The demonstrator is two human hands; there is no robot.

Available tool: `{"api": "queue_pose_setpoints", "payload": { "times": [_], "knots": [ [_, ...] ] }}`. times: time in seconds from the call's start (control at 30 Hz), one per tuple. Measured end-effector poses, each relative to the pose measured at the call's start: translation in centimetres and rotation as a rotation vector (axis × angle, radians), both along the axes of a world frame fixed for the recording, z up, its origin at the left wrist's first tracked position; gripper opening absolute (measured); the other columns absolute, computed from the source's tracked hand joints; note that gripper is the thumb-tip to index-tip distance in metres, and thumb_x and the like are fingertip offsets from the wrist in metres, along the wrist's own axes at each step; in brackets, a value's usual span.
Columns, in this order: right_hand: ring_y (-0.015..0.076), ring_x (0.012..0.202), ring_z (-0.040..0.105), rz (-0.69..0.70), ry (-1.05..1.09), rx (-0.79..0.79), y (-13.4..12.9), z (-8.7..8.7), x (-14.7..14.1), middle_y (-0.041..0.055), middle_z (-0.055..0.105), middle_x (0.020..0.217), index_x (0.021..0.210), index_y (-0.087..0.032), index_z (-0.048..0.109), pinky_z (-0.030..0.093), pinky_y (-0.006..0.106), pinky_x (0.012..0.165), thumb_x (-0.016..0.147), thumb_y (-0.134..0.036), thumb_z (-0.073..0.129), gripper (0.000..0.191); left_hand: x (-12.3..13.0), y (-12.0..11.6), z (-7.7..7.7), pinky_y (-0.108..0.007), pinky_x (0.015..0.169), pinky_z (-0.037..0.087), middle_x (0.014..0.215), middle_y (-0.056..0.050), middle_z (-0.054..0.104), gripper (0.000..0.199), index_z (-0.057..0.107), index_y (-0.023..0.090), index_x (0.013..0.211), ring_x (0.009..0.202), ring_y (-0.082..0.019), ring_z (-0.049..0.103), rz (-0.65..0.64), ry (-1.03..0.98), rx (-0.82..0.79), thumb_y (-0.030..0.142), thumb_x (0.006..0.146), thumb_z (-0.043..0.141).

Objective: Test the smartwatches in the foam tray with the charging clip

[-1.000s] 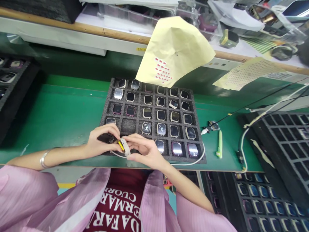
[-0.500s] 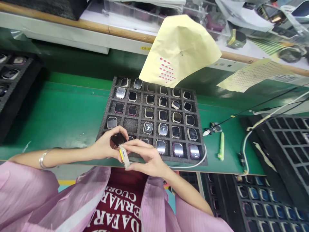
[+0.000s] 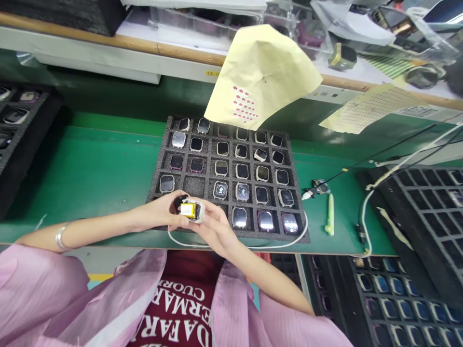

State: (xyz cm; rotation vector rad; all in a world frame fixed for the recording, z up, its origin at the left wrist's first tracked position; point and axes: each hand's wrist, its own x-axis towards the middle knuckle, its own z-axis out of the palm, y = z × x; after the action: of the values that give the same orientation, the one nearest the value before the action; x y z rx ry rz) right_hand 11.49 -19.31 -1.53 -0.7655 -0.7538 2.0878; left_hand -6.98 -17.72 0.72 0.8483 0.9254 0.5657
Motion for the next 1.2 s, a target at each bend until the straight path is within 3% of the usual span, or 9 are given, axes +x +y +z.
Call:
{"api": "queue_pose_setpoints", "payload": {
  "times": [0.13,0.23,0.4,0.57,0.67,0.77,0.93,1.2],
  "knots": [
    [0.0264,0.100,0.065,0.005,-0.015,-0.124,1.0,-0.5,0.8,0.0099,0.068,0.110,0.104,-0.022,0.066,0.047,0.044,0.096,0.070,-0.050,0.077,0.045,-0.5,0.5,-0.3,-0.025,0.062,0.050,0.079,-0.001,0.062,0.043,0.057,0.013,0.090,0.070,-0.012,0.060,-0.021,-0.054,0.074,0.020,0.058,0.084],
    [0.0248,0.103,0.065,-0.001,-0.026,-0.084,1.4,-0.3,1.5,0.0095,0.067,0.113,0.105,-0.022,0.065,0.049,0.040,0.094,0.075,-0.047,0.074,0.040,-0.5,0.6,-0.3,-0.024,0.057,0.048,0.080,-0.003,0.063,0.039,0.059,0.012,0.094,0.067,-0.012,0.058,0.004,-0.045,0.124,0.026,0.065,0.080],
    [0.0247,0.092,0.068,0.006,-0.070,0.076,1.1,0.5,1.8,0.0103,0.069,0.107,0.109,-0.020,0.066,0.053,0.038,0.084,0.080,-0.037,0.073,0.035,-0.3,0.4,0.5,-0.021,0.057,0.045,0.077,0.000,0.062,0.031,0.061,0.015,0.092,0.064,-0.010,0.055,0.174,0.093,0.362,0.033,0.072,0.076],
    [0.0222,0.090,0.067,0.007,-0.094,0.127,0.9,0.9,1.3,0.0101,0.069,0.106,0.111,-0.021,0.067,0.054,0.036,0.081,0.078,-0.034,0.076,0.037,-0.2,-0.3,1.2,-0.019,0.046,0.039,0.082,-0.001,0.066,0.026,0.065,0.016,0.089,0.056,-0.009,0.053,0.163,0.229,0.495,0.037,0.075,0.073],
    [0.0214,0.090,0.065,-0.023,-0.101,0.122,0.9,1.0,0.8,0.0091,0.069,0.105,0.108,-0.021,0.069,0.056,0.035,0.078,0.074,-0.032,0.079,0.037,-0.2,-0.8,1.1,-0.022,0.057,0.046,0.083,-0.002,0.068,0.017,0.066,0.017,0.085,0.068,-0.013,0.059,0.155,0.234,0.589,0.032,0.078,0.070],
    [0.0203,0.090,0.065,-0.033,-0.083,0.128,0.8,1.1,0.5,0.0077,0.069,0.108,0.107,-0.023,0.070,0.056,0.034,0.078,0.072,-0.031,0.081,0.037,-0.1,-0.8,0.9,-0.025,0.072,0.049,0.085,-0.002,0.068,0.017,0.066,0.017,0.089,0.081,-0.016,0.062,0.238,0.248,0.648,0.028,0.077,0.072],
    [0.0223,0.092,0.065,-0.037,-0.128,0.145,0.5,1.1,0.4,0.0090,0.067,0.114,0.110,-0.023,0.069,0.057,0.038,0.080,0.072,-0.031,0.081,0.040,-0.2,-0.8,0.3,-0.026,0.069,0.050,0.082,-0.001,0.066,0.025,0.064,0.017,0.090,0.075,-0.016,0.062,0.272,0.291,0.655,0.030,0.073,0.076],
    [0.0240,0.100,0.062,-0.107,-0.151,0.161,0.6,1.1,0.2,0.0086,0.064,0.118,0.111,-0.023,0.068,0.056,0.037,0.081,0.072,-0.031,0.081,0.042,-0.4,-0.7,-0.3,-0.030,0.077,0.048,0.088,-0.004,0.065,0.014,0.063,0.017,0.093,0.082,-0.016,0.059,0.227,0.270,0.908,0.025,0.082,0.068]
  ]
}}
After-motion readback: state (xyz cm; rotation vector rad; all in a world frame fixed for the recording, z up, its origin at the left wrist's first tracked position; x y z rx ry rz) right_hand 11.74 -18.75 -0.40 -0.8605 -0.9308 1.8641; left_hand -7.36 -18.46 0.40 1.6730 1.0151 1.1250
